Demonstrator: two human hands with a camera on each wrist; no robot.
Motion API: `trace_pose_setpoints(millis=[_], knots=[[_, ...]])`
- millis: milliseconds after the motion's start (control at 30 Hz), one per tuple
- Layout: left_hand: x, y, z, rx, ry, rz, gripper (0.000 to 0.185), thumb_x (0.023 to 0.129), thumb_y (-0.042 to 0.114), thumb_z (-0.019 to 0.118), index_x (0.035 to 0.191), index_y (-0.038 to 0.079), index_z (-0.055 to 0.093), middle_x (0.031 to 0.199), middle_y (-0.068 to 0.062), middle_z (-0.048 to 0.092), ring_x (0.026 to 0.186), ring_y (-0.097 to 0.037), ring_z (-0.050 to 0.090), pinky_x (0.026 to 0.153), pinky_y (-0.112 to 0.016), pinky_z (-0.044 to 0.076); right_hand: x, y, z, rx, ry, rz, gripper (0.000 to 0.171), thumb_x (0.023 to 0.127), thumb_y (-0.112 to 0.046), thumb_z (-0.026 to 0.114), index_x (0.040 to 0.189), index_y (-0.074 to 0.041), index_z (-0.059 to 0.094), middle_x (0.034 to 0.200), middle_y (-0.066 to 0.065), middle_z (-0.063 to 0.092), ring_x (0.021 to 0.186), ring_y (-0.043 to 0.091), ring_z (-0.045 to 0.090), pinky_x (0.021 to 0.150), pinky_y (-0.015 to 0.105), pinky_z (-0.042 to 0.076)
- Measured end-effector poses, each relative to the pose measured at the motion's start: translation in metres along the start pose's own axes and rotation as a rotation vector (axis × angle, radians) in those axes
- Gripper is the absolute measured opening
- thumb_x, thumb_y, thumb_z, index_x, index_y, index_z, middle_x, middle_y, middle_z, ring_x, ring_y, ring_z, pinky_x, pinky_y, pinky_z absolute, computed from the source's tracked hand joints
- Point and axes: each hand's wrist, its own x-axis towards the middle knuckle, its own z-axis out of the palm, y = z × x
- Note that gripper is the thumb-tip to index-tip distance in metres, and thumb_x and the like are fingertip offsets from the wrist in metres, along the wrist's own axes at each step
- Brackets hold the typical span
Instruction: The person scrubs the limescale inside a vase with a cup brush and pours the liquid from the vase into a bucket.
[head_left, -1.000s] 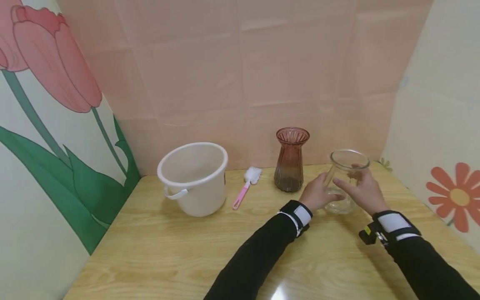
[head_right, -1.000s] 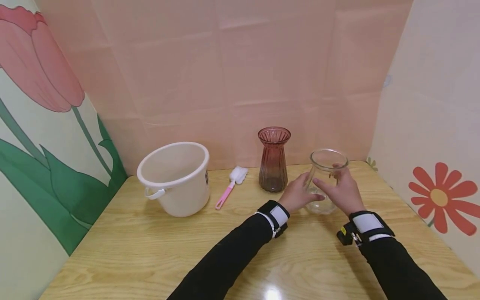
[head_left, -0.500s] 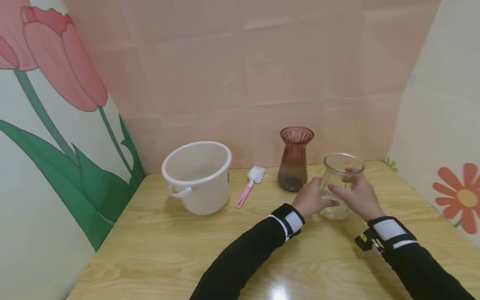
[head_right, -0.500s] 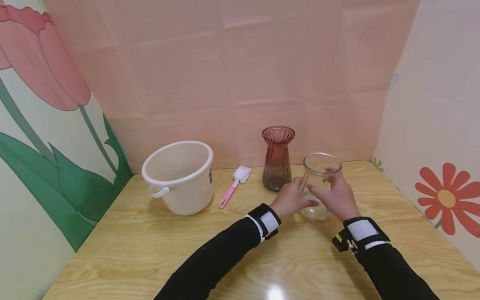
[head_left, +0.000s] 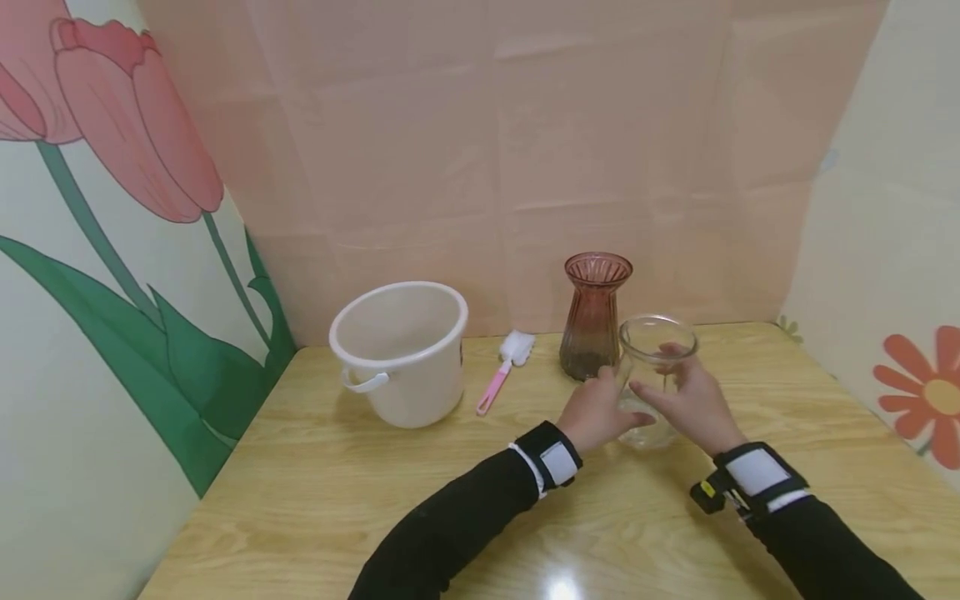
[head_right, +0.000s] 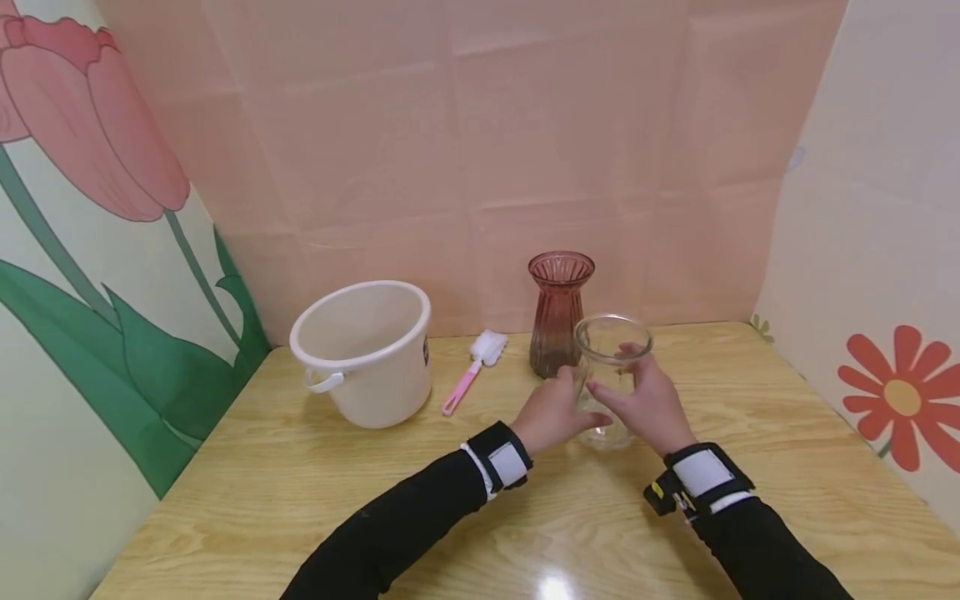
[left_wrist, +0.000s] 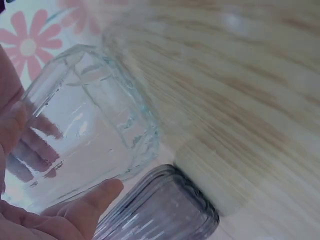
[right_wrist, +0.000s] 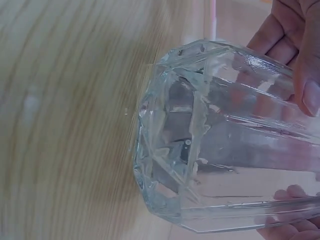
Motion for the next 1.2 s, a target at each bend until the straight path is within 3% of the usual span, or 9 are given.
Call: trace_pose_setpoints(millis=[133, 333, 567, 667, 833, 1067, 1200], knots=[[-0.011, -0.006, -0.007, 0.050, 0.018, -0.018, 0.075, 0.074, 0.061, 0.075, 0.116, 0.004, 0.050, 0.084, -0.006, 0.064, 0.072, -0.013, 0.063, 0.054, -0.021, 0.045, -0.001, -0.008, 0.009, 0.014, -0.033, -0.015, 0.069, 0.085, -0.029, 0.077, 0.134, 0.002, 0.040, 0.127, 0.028, 0.053, 0.109, 0.048, 0.053, 0.086, 0.066, 0.039], [-0.028, -0.016, -0.020, 0.027, 0.026, -0.050, 0.083, 0.075, 0.062, 0.073, 0.124, 0.000, 0.048, 0.079, -0.006, 0.064, 0.070, -0.013, 0.063, 0.055, -0.022, 0.046, 0.000, -0.020, 0.020, 0.070, -0.082, -0.047, 0.070, 0.085, -0.027, 0.077, 0.137, 0.003, 0.040, 0.134, 0.031, 0.047, 0.118, 0.052, 0.047, 0.091, 0.070, 0.035], [-0.041, -0.026, -0.030, 0.073, 0.078, 0.005, 0.068, 0.077, 0.060, 0.073, 0.114, 0.007, 0.051, 0.079, -0.002, 0.061, 0.070, -0.013, 0.062, 0.054, -0.023, 0.046, 0.000, -0.027, 0.035, 0.129, -0.087, -0.081, 0.066, 0.083, -0.024, 0.080, 0.134, -0.004, 0.044, 0.129, 0.022, 0.054, 0.122, 0.045, 0.047, 0.095, 0.067, 0.035], [-0.047, -0.030, -0.033, 0.094, 0.088, 0.012, 0.068, 0.077, 0.060, 0.072, 0.116, 0.009, 0.051, 0.081, -0.002, 0.060, 0.069, -0.013, 0.062, 0.054, -0.022, 0.046, -0.002, -0.031, 0.041, 0.158, -0.101, -0.085, 0.063, 0.083, -0.024, 0.080, 0.132, -0.007, 0.045, 0.128, 0.018, 0.055, 0.123, 0.042, 0.047, 0.097, 0.065, 0.035], [-0.059, -0.037, -0.038, 0.112, 0.101, 0.011, 0.074, 0.077, 0.060, 0.073, 0.123, 0.006, 0.052, 0.082, -0.005, 0.061, 0.066, -0.015, 0.061, 0.052, -0.022, 0.046, -0.005, -0.039, 0.050, 0.182, -0.131, -0.108, 0.065, 0.082, -0.022, 0.080, 0.134, -0.005, 0.045, 0.130, 0.020, 0.054, 0.124, 0.043, 0.046, 0.098, 0.065, 0.035], [-0.075, -0.044, -0.049, 0.158, 0.144, 0.060, 0.078, 0.077, 0.058, 0.074, 0.128, 0.004, 0.051, 0.081, -0.004, 0.056, 0.058, -0.013, 0.057, 0.047, -0.021, 0.042, -0.008, -0.049, 0.062, 0.205, -0.160, -0.137, 0.066, 0.082, -0.021, 0.080, 0.135, -0.004, 0.044, 0.131, 0.023, 0.054, 0.123, 0.045, 0.047, 0.097, 0.067, 0.034], [-0.082, -0.048, -0.053, 0.171, 0.141, 0.032, 0.077, 0.077, 0.057, 0.075, 0.121, -0.002, 0.052, 0.076, -0.004, 0.058, 0.059, -0.014, 0.059, 0.047, -0.021, 0.043, -0.009, -0.052, 0.069, 0.221, -0.176, -0.131, 0.067, 0.082, -0.022, 0.080, 0.136, -0.005, 0.044, 0.132, 0.022, 0.054, 0.123, 0.044, 0.047, 0.098, 0.066, 0.034]])
